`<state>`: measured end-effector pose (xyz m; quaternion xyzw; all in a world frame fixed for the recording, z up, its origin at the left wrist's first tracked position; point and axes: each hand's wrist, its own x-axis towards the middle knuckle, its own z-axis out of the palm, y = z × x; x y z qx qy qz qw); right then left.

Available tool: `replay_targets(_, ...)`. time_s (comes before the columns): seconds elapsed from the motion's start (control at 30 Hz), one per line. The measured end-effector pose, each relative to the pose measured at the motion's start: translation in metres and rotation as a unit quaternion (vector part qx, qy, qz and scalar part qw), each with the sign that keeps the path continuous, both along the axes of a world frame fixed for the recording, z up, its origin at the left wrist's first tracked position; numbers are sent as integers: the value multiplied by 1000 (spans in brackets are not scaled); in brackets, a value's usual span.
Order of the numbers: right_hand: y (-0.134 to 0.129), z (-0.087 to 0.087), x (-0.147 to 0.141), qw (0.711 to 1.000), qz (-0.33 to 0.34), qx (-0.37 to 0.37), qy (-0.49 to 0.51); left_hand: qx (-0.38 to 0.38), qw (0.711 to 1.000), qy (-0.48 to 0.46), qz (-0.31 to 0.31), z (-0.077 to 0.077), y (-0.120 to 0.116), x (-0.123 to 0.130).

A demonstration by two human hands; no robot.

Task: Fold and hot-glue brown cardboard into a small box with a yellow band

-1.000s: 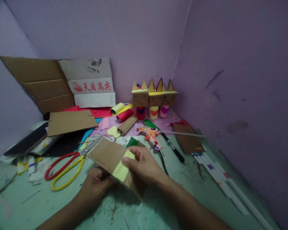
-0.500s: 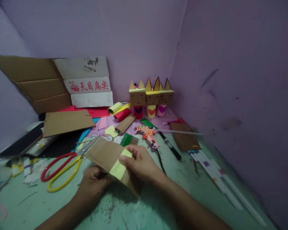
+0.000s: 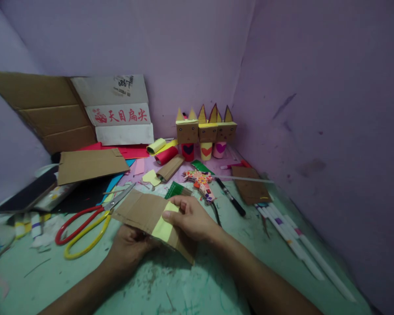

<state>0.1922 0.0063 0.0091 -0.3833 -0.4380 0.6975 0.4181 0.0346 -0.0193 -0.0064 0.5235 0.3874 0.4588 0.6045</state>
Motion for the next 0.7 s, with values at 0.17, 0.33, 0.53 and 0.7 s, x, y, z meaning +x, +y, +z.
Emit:
replay_targets(0.17,1,-3,-1,1000,-5,5,1,-20,999,27,5,-4,0,0)
replay_targets(0.33,1,-5,-2,1000,-4,2,3,-33,998,53,10,-7,0,-1)
replay_targets(0.53,0,-8,-2,1000,-10,2,-11,-45,997,55,26,-4,-1,1)
replay_targets(0.7,1,-8,-2,1000,-8,10,-25,-37,998,38,27,-1,-1,2)
